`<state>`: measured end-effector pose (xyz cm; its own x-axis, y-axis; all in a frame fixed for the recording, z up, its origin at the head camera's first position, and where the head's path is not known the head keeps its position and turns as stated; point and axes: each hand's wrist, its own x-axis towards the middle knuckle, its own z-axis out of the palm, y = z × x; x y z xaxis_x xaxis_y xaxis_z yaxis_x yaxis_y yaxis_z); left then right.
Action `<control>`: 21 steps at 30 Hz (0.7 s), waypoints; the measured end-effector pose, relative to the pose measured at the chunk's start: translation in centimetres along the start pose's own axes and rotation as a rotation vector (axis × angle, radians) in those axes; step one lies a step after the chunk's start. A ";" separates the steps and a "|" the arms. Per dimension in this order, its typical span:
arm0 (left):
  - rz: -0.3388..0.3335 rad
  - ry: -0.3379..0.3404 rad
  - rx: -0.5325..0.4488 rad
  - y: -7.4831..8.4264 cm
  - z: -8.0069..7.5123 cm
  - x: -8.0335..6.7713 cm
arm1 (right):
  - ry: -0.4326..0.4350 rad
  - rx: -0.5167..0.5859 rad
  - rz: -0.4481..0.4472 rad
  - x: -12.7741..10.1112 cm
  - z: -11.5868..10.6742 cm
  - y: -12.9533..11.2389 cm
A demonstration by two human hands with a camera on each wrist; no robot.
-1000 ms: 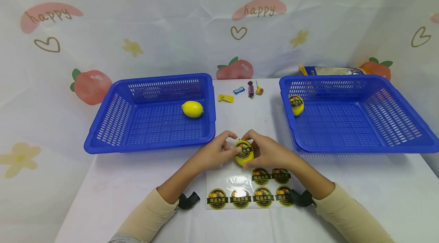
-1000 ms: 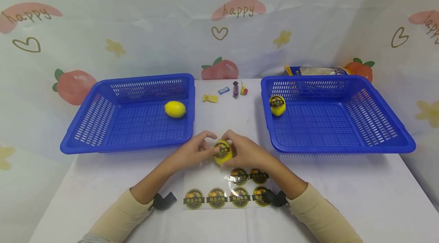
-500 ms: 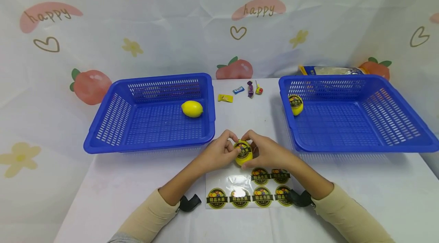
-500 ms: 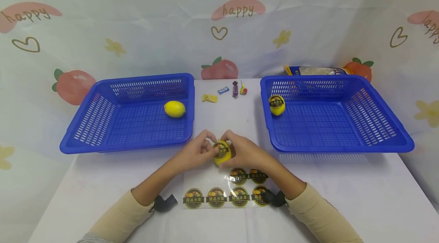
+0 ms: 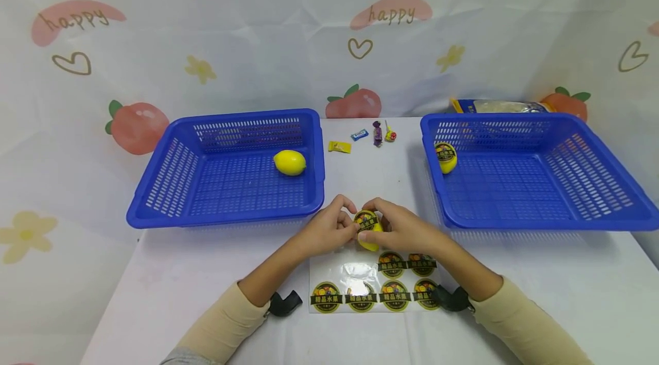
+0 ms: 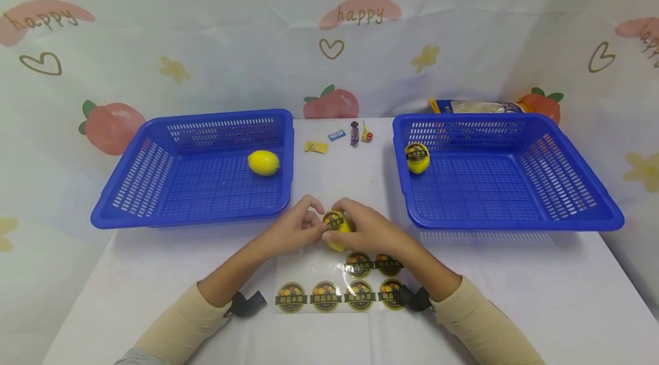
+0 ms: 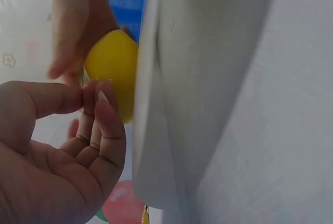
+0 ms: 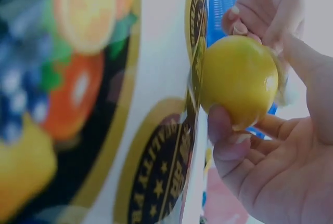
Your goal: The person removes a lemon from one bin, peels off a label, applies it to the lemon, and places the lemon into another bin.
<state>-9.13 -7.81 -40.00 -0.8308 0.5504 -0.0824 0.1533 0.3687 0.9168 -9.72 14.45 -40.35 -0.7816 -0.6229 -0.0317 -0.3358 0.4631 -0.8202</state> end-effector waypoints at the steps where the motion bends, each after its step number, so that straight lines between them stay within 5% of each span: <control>1: 0.001 -0.002 -0.002 0.0 0.0 0.0 | 0.008 -0.008 0.003 0.0 0.1 0.0; 8: -0.025 -0.032 -0.019 -0.1 -0.3 0.2 | 0.076 -0.052 -0.017 0.0 0.5 -0.4; 15: -0.170 -0.128 -0.013 -0.4 -0.7 0.2 | 0.108 -0.046 -0.033 0.1 0.6 -0.2; 21: -0.169 -0.168 -0.015 -0.3 -0.8 0.3 | 0.110 -0.040 -0.025 0.1 0.6 -0.3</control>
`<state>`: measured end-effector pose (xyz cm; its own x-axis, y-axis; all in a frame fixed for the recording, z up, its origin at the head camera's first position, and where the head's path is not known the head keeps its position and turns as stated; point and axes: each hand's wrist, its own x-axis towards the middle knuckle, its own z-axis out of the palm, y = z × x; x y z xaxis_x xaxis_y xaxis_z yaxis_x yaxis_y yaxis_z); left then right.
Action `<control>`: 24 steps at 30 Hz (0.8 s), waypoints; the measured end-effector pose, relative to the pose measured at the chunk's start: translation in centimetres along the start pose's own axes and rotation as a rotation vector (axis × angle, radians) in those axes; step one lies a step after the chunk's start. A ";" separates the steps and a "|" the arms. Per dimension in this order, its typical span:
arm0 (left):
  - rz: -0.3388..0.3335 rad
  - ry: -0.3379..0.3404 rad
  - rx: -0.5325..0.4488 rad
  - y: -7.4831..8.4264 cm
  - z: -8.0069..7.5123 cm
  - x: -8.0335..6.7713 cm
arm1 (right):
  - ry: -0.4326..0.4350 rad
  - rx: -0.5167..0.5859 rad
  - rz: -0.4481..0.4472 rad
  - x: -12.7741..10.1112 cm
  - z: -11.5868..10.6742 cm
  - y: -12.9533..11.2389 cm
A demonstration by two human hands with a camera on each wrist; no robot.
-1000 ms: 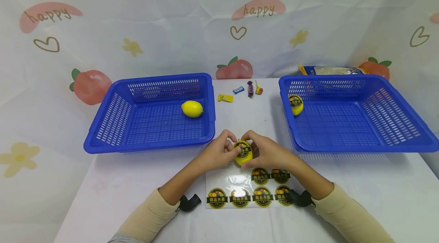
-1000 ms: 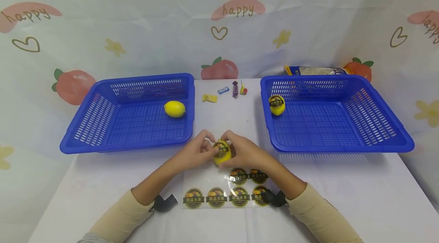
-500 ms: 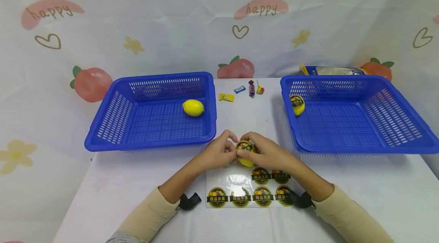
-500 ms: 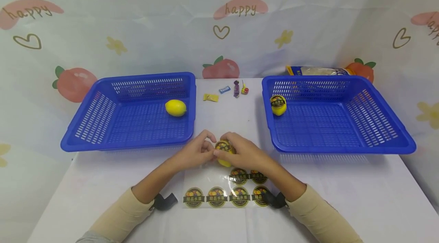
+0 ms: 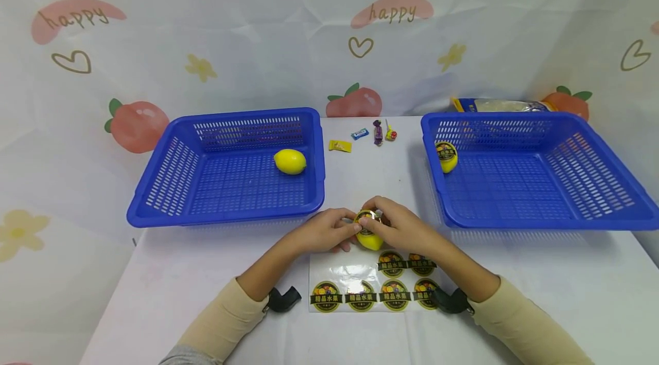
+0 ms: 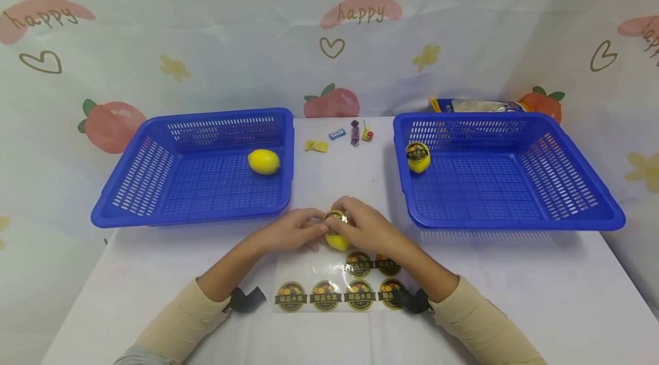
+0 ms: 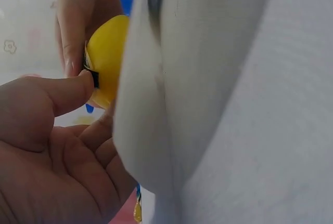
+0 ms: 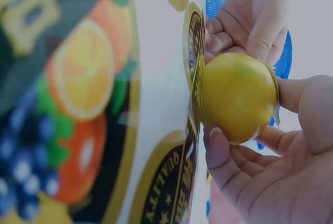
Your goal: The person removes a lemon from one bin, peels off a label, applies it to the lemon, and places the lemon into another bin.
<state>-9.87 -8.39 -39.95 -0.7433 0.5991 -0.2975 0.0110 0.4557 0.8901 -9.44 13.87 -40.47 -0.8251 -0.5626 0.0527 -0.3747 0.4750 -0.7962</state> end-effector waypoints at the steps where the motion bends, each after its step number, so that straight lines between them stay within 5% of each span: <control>1: 0.005 0.000 -0.007 0.0 0.0 0.0 | -0.002 0.006 0.002 0.0 0.0 0.0; 10: 0.033 0.018 -0.094 -0.4 0.3 0.5 | -0.008 0.072 -0.011 0.1 0.1 0.4; 24: 0.004 0.088 -0.090 -0.1 1.0 0.8 | 0.019 0.085 0.050 0.2 0.5 0.5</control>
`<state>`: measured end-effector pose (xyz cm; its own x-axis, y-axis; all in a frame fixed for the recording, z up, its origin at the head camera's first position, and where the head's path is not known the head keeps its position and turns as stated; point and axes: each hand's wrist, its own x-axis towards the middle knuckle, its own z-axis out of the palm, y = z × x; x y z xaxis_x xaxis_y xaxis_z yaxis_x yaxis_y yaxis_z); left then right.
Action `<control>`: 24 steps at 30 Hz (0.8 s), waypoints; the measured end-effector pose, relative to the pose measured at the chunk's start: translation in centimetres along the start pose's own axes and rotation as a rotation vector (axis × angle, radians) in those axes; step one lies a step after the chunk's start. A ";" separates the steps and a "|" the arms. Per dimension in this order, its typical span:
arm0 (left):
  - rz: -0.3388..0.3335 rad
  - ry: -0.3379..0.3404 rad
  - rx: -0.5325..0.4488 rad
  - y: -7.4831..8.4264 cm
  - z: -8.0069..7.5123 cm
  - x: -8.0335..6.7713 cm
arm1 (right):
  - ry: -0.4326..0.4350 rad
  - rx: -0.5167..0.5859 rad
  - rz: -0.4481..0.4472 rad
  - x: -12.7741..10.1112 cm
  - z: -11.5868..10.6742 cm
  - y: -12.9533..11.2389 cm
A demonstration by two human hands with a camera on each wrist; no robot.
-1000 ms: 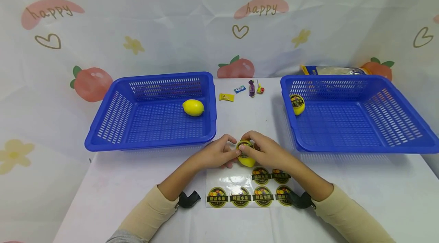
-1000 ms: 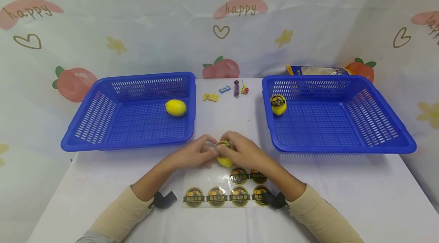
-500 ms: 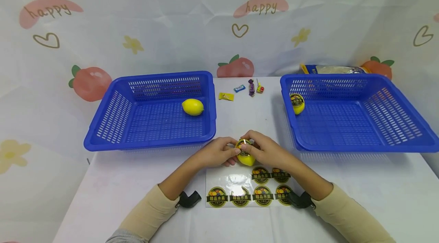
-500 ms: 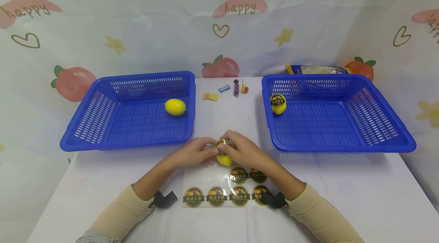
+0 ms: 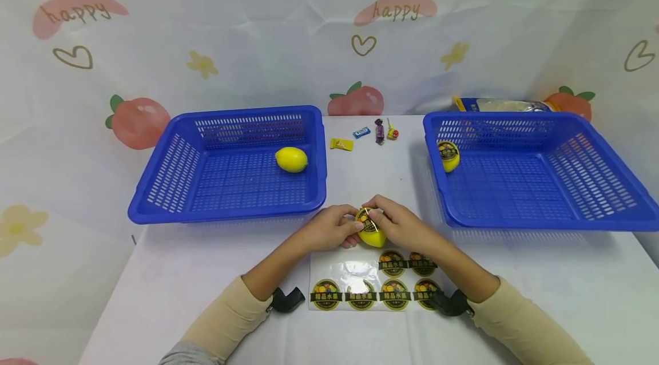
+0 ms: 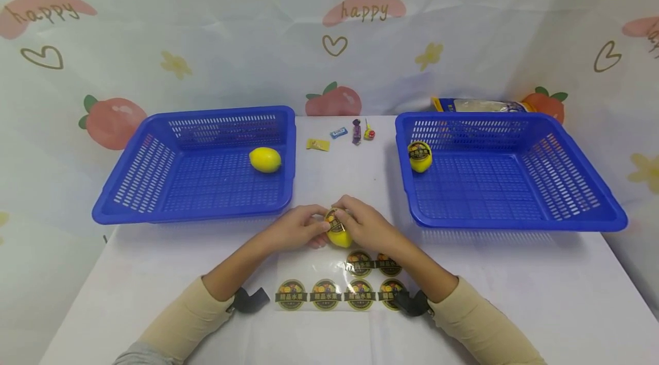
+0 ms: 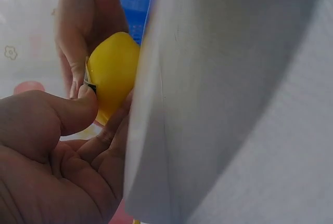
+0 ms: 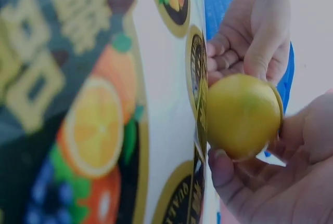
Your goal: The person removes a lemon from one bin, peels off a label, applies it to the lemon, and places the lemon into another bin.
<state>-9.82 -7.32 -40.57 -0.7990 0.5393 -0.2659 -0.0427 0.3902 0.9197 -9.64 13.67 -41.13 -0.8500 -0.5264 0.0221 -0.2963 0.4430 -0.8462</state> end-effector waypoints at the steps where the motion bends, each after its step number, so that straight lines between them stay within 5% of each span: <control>1: 0.002 0.001 -0.004 0.0 0.0 0.0 | 0.012 -0.002 0.000 0.0 0.1 0.0; 9: -0.009 -0.007 -0.048 -0.3 -0.2 0.0 | 0.109 -0.054 -0.028 0.2 0.8 0.5; 18: 0.006 -0.055 -0.062 -0.7 -0.5 0.2 | 0.010 -0.092 -0.062 0.0 -0.1 0.2; 24: 0.068 -0.050 0.002 -0.7 -0.9 0.2 | -0.015 -0.080 -0.004 -0.3 -0.8 -0.2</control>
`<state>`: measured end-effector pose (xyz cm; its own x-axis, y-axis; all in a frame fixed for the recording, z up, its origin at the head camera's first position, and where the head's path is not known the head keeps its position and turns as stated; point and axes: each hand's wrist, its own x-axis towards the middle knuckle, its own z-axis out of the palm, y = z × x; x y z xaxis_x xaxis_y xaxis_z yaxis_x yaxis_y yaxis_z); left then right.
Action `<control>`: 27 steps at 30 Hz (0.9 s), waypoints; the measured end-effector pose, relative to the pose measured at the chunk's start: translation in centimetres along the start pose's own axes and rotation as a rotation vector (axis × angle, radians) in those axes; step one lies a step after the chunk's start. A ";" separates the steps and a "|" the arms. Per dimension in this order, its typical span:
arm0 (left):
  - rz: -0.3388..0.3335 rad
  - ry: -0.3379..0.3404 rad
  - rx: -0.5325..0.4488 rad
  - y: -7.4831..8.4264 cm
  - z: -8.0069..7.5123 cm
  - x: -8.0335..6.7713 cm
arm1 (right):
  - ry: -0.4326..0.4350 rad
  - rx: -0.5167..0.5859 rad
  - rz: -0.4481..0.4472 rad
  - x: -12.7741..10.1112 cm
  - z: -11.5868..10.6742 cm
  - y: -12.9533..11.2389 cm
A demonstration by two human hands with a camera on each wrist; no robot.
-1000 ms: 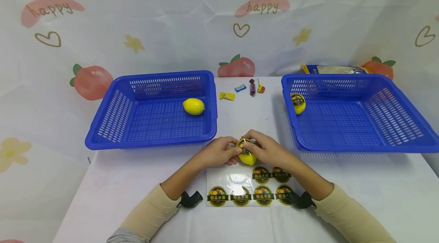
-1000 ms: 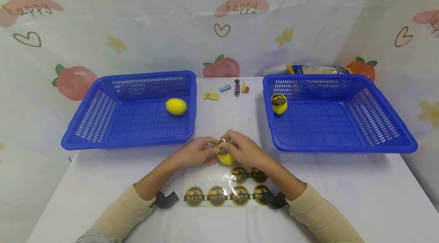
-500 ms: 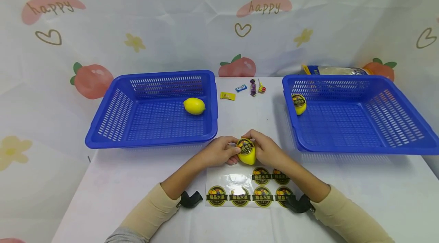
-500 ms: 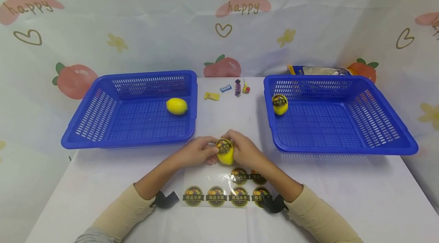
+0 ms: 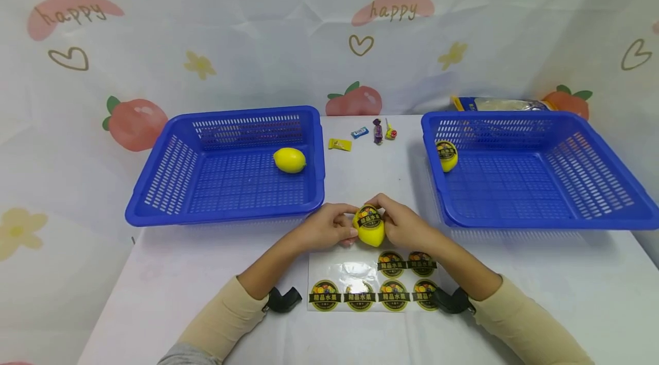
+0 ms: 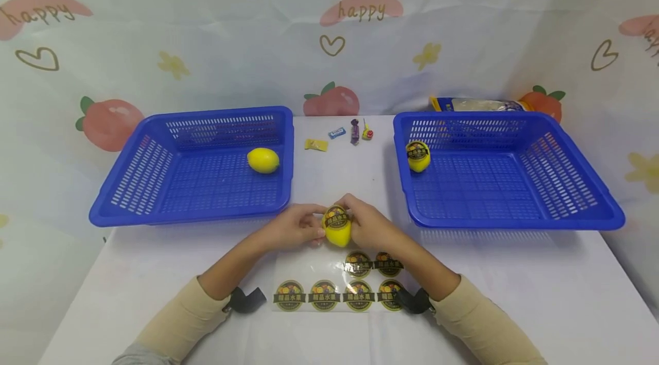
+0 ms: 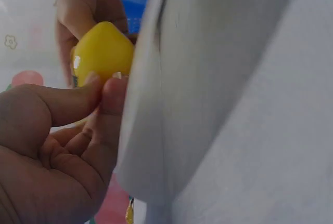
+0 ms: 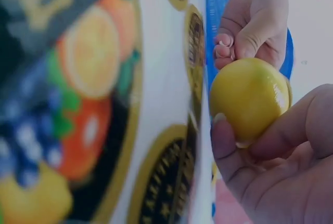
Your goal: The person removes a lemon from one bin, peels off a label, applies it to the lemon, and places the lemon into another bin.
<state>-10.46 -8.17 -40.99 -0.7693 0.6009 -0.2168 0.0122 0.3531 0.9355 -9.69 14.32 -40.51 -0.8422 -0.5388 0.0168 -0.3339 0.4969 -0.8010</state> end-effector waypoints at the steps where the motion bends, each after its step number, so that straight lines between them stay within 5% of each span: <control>1: 0.007 0.007 0.003 0.1 -0.1 0.0 | 0.006 0.010 0.011 0.0 -0.1 -0.1; 14: 0.127 0.051 0.032 1.0 0.0 -0.5 | 0.130 0.339 0.004 0.3 -0.7 -0.6; 21: 0.152 0.089 0.083 1.7 0.2 -1.1 | 0.126 0.376 -0.053 0.1 -0.9 -0.8; 27: 0.165 0.093 0.088 2.2 0.3 -1.4 | 0.002 0.321 -0.072 -0.3 -1.9 -1.5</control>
<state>-9.14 -8.03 -38.74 -0.8081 0.5881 -0.0324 0.1955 0.3197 0.9271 -9.71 15.03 -38.21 -0.8224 -0.5631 0.0815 -0.2427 0.2175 -0.9454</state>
